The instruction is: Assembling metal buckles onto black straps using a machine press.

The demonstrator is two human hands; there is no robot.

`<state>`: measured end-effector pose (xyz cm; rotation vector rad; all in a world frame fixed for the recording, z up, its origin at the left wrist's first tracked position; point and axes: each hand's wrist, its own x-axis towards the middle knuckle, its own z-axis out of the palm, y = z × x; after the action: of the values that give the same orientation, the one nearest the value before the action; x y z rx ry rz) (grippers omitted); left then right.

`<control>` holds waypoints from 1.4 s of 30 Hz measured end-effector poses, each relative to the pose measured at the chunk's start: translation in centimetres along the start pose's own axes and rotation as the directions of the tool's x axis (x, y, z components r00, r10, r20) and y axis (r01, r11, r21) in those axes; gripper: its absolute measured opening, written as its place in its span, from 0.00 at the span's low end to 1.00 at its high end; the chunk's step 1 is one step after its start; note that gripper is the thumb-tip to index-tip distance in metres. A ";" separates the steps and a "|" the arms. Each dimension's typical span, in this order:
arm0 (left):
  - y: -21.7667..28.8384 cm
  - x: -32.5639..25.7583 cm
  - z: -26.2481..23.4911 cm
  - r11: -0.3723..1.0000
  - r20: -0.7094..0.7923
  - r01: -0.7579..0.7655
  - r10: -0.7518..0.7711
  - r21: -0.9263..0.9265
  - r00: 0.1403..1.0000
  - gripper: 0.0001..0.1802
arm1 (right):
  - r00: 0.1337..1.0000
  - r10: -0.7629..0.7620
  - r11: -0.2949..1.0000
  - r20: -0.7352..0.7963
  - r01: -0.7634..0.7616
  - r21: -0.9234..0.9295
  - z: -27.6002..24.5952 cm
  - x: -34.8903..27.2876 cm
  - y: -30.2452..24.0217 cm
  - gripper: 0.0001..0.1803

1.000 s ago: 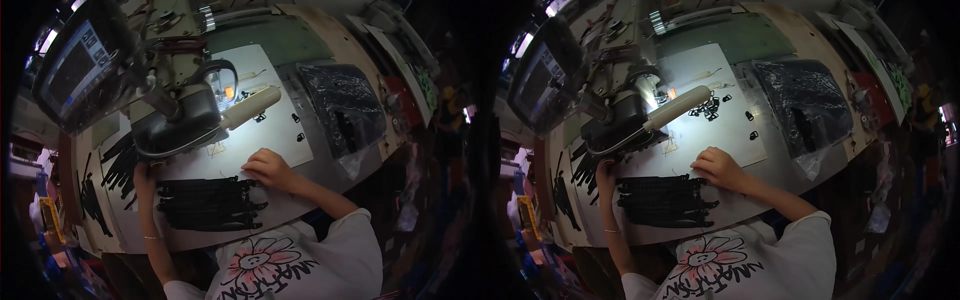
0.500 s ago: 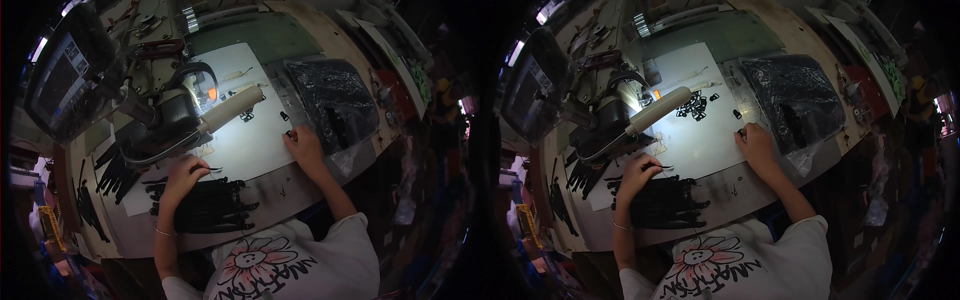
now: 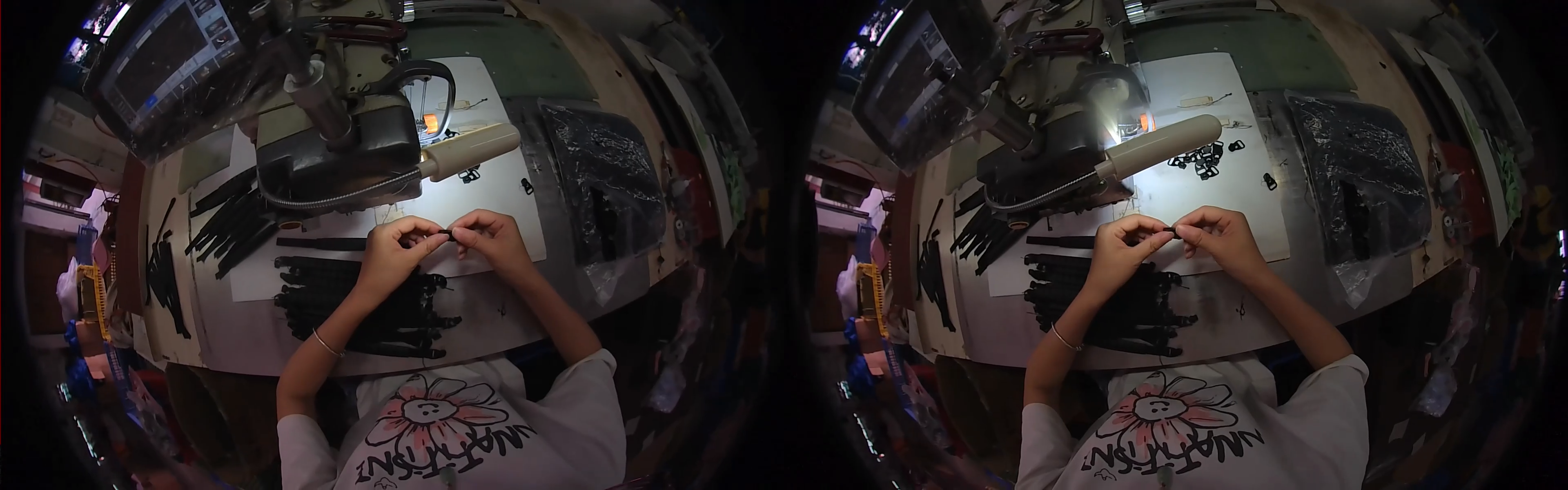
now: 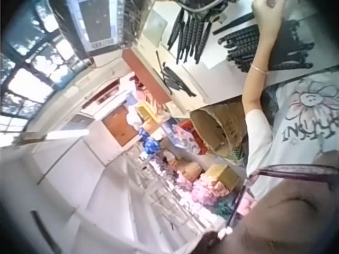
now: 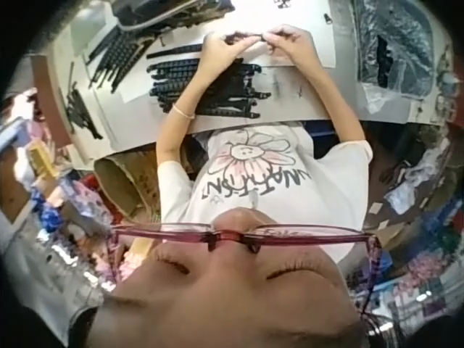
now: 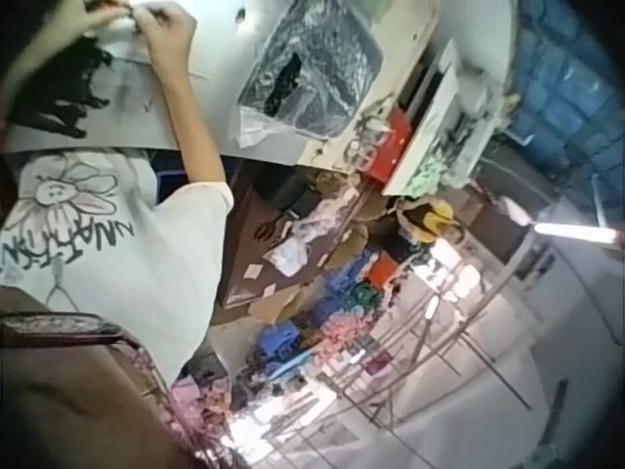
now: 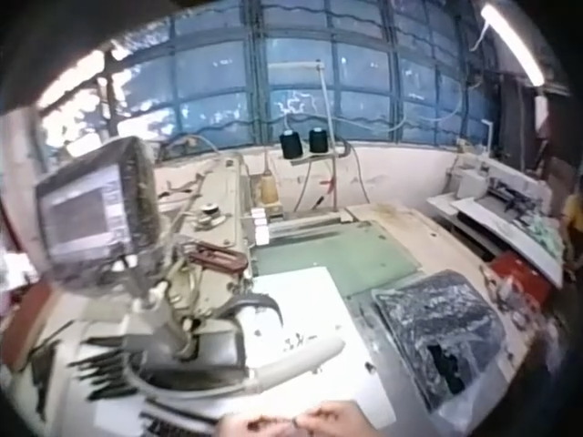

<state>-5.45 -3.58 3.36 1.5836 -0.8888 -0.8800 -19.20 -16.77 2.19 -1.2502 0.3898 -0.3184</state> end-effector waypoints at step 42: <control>-2.0 0.0 -3.3 0.922 0.003 -0.077 0.082 0.380 0.997 0.10 | 0.986 0.148 0.989 0.080 -0.149 0.012 0.8 2.0 0.9 0.05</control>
<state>-2.37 -1.81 1.92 1.8656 -1.1583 -0.6646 -16.99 -16.69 1.28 -1.2054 0.4091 -0.1445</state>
